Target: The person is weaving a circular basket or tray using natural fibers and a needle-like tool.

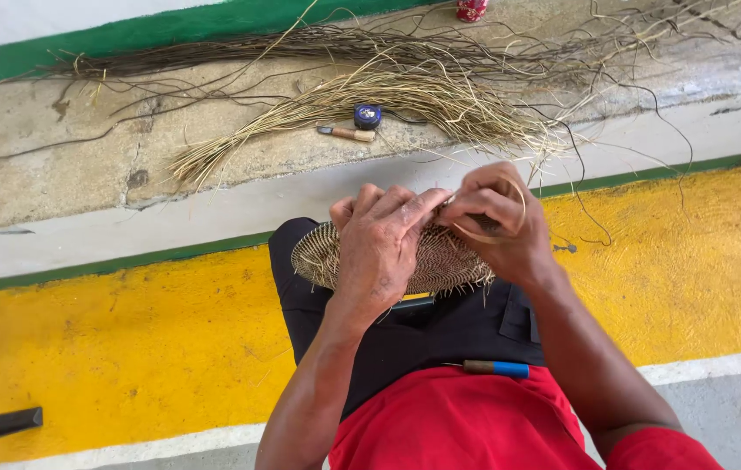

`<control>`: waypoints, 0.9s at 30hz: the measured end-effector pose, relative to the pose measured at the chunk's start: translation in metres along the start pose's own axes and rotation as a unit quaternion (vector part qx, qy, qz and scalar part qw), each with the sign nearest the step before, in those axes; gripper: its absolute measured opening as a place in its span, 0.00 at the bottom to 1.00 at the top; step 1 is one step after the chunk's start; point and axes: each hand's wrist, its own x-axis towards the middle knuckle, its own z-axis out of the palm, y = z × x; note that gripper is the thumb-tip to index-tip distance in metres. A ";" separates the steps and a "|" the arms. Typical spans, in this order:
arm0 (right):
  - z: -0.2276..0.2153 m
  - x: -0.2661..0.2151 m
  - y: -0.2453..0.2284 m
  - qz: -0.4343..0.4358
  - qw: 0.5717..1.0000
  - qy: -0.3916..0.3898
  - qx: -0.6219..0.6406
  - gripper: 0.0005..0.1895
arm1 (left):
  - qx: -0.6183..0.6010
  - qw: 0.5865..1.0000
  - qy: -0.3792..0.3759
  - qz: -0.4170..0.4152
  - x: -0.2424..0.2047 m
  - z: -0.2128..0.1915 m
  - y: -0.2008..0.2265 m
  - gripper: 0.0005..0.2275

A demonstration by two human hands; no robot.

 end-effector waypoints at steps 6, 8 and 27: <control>-0.019 0.036 0.041 0.010 0.961 -0.207 0.184 0.08 | -0.015 1.000 0.007 0.001 0.001 -0.003 0.011 0.15; -0.011 0.057 0.029 0.097 0.938 -0.271 0.193 0.12 | -0.025 1.000 -0.009 -0.010 0.001 -0.002 0.011 0.15; 0.029 0.075 0.056 -0.037 0.989 -0.124 0.077 0.13 | -0.059 0.997 0.007 -0.044 0.013 0.007 -0.005 0.10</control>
